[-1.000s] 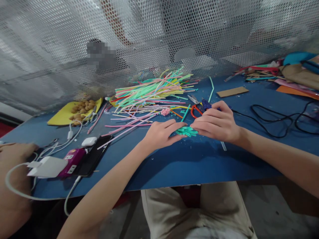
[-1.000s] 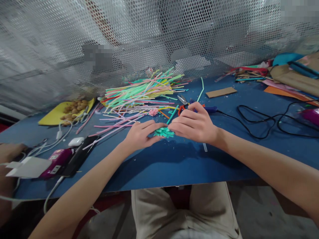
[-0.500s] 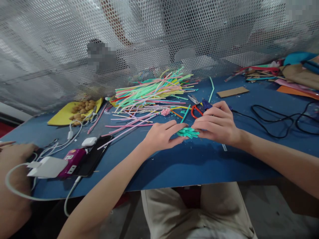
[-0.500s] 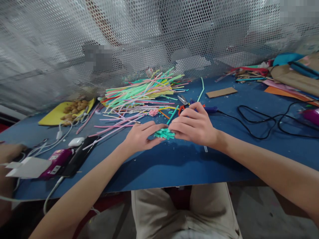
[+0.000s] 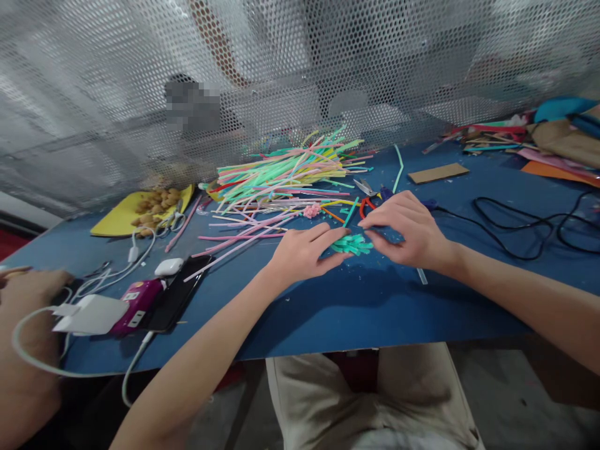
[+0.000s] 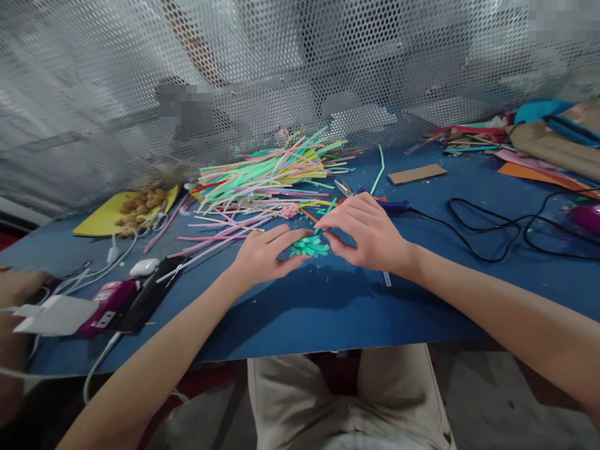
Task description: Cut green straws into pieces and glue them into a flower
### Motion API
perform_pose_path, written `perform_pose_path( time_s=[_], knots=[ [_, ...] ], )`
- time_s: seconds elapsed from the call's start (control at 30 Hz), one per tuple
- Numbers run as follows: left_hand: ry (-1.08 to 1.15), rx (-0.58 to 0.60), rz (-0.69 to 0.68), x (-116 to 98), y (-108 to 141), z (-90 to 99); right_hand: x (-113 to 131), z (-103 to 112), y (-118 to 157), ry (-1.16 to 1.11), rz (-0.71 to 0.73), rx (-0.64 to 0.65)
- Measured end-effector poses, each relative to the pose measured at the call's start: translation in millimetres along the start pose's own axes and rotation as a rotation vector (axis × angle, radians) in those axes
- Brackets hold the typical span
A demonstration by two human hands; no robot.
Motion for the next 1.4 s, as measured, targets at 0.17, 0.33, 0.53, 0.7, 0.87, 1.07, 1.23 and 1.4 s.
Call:
perform_pose_path(
  time_s=[0.17,0.33,0.53,0.7,0.87,1.07,1.23,1.4],
  knots=[
    [-0.067,0.028,0.096,12.1,3.6,-4.2,-13.1,-3.3,2.4,-0.156,-0.178,0.055],
    [-0.099,0.001,0.149,20.7,6.0,-7.9,-17.0,-18.7,8.7,-0.18,-0.254,0.222],
    [-0.106,0.03,0.166,20.5,5.5,-13.3,-18.0,-24.4,12.2,-0.246,-0.374,0.209],
    [-0.091,0.029,0.199,27.3,5.9,-13.2,-29.4,-22.6,11.9,-0.327,-0.498,0.186],
    [-0.083,-0.014,0.184,35.6,6.8,-10.8,-42.7,-23.1,15.2,-0.396,-0.641,0.19],
    [-0.096,-0.035,0.166,38.5,7.9,-11.8,-44.5,-27.4,17.6,-0.506,-0.723,0.224],
    [-0.033,-0.029,0.203,38.7,9.4,-14.6,-39.8,-32.7,19.1,-0.558,-0.749,0.284],
    [-0.017,-0.046,0.176,37.5,10.9,-17.8,-30.6,-33.9,18.7,-0.567,-0.751,0.305]
  ],
)
Point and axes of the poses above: each hand's wrist, its own y-axis away from the middle knuckle, its own z-axis out of the back of the hand, x = y × z, the point moved 6 cm from there along -y, towards the middle knuckle, and after that the axes turned 4 degrees about y, right-handed, at the moved point
